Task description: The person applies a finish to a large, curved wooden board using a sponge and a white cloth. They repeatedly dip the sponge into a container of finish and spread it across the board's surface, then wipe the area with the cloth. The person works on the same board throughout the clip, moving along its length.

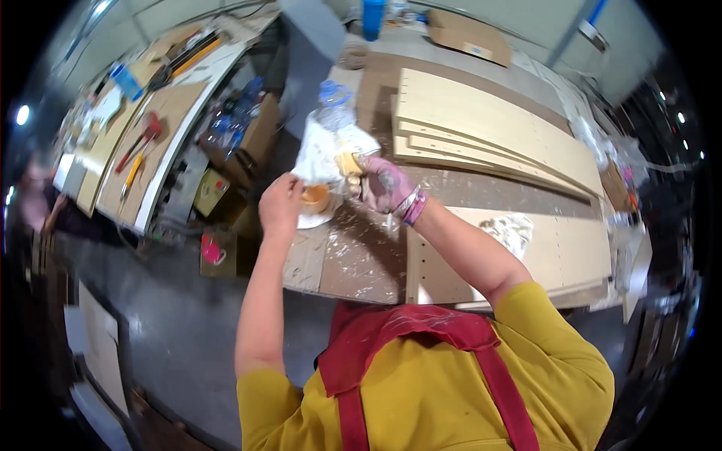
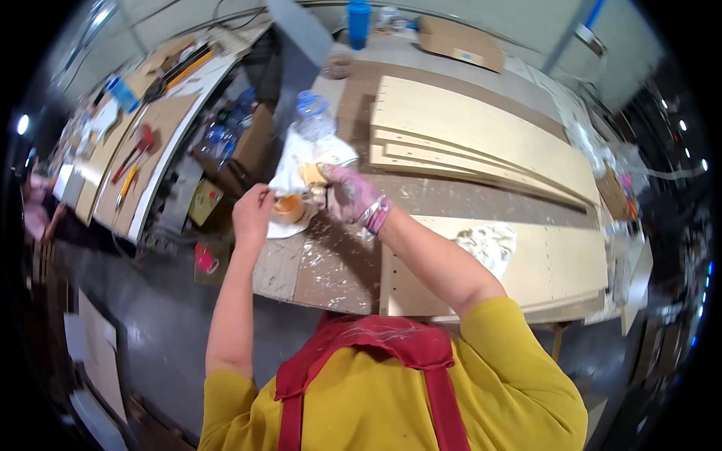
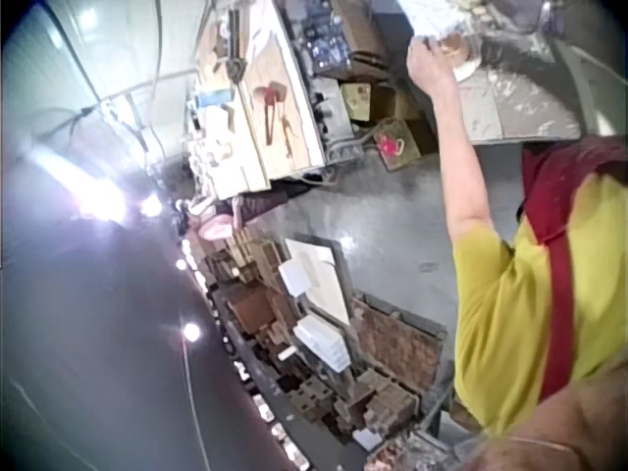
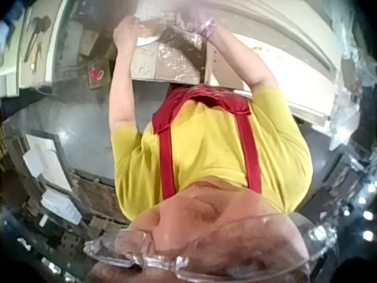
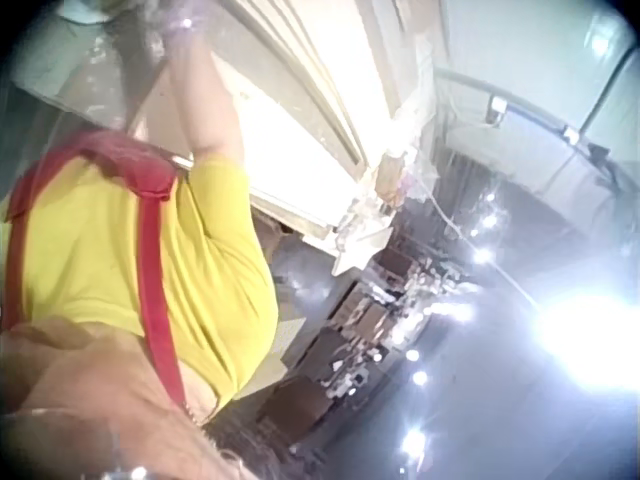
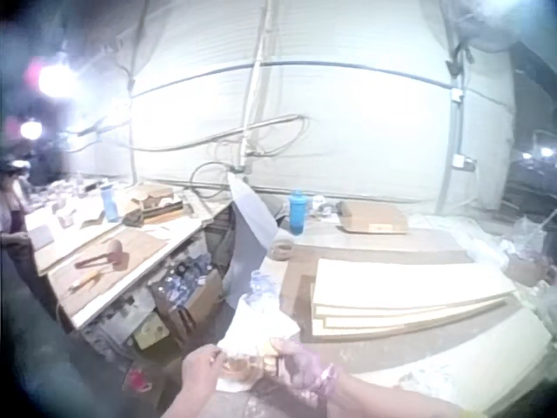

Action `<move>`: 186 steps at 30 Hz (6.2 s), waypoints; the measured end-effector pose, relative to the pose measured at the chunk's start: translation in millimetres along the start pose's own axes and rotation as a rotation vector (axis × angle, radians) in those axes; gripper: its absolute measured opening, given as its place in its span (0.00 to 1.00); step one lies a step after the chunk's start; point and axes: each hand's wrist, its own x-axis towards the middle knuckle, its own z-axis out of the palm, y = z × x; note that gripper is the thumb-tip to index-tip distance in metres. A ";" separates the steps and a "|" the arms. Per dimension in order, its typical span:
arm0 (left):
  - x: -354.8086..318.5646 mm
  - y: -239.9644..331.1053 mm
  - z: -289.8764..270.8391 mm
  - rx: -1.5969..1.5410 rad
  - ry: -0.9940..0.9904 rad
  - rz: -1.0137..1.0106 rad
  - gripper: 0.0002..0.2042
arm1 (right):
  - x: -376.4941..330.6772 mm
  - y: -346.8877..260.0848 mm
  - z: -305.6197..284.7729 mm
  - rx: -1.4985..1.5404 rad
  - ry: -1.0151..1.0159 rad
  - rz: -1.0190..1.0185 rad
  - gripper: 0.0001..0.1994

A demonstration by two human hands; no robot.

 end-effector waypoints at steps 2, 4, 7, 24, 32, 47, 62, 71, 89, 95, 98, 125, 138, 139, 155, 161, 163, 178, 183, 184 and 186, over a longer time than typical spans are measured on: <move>1.4 -0.3 0.3 0.148 0.025 0.154 0.11 | -40.5 -5.6 4.5 0.064 -0.006 -0.032 0.14; 1.2 35.6 -3.6 0.223 0.112 0.310 0.14 | -73.0 -9.5 -13.9 0.090 -0.059 -0.089 0.14; -3.7 71.9 8.8 0.065 0.043 0.400 0.15 | -111.2 -3.7 -27.2 0.249 -0.111 -0.166 0.14; -77.8 211.9 151.3 -0.128 -0.506 0.393 0.17 | -524.3 -38.2 -111.8 -0.840 0.953 -0.507 0.19; -182.2 338.0 235.3 0.001 -0.786 0.949 0.30 | -703.5 -15.1 -264.5 -0.358 1.594 -0.990 0.15; -135.3 351.5 334.0 0.038 -0.618 1.021 0.18 | -712.5 -104.7 -337.1 -1.188 1.932 -0.798 0.17; -132.4 347.1 334.4 0.041 -0.583 1.073 0.18 | -741.9 -122.9 -354.7 -1.345 2.047 -0.837 0.16; -133.8 344.5 331.0 0.063 -0.560 1.045 0.17 | -656.5 -62.7 -301.3 -1.496 1.690 -0.831 0.16; -135.0 347.2 331.9 0.017 -0.506 1.052 0.16 | -593.0 -29.7 -235.6 -1.315 1.657 -0.659 0.16; -135.2 342.8 337.2 -0.073 -0.474 1.062 0.15 | -479.2 55.2 -180.0 -1.774 1.290 -0.763 0.18; -132.6 340.3 336.5 -0.129 -0.457 1.086 0.14 | -423.7 87.9 -133.6 -1.606 1.094 -0.645 0.17; -55.5 185.0 153.6 0.146 -0.711 1.089 0.26 | -256.2 183.2 -9.7 -1.339 0.486 -0.688 0.13; -199.8 248.2 169.0 -0.396 -0.532 0.689 0.19 | -314.0 -65.2 -19.1 -1.399 0.483 -0.868 0.16; -217.2 243.7 178.6 -0.203 -0.513 0.725 0.18 | -284.9 -65.9 -20.7 -1.418 0.218 -0.784 0.13; -230.9 243.2 187.3 -0.361 -0.626 0.400 0.16 | -126.5 38.3 11.6 -2.109 -1.103 0.046 0.10; -232.2 247.9 183.0 -0.222 -0.318 0.607 0.13 | -120.2 14.4 8.2 -2.114 -1.071 -0.016 0.07; -231.7 242.1 185.2 -0.226 -0.370 0.593 0.13 | -131.4 19.8 11.2 -1.982 -1.137 0.068 0.13; -224.5 248.9 179.2 -0.176 -0.458 0.583 0.20 | -68.4 -92.1 -64.0 -2.111 -0.219 -0.161 0.09; -199.1 243.1 145.5 -0.186 -0.632 0.555 0.19 | -101.3 -93.9 -72.1 -2.035 0.118 -0.433 0.17; -196.0 240.1 138.5 -0.157 -0.637 0.575 0.19 | -107.3 -87.9 -69.7 -1.989 0.196 -0.396 0.18; -193.7 235.4 133.1 -0.082 -0.688 0.642 0.20 | -110.0 -70.9 -76.6 -1.869 0.242 -0.464 0.20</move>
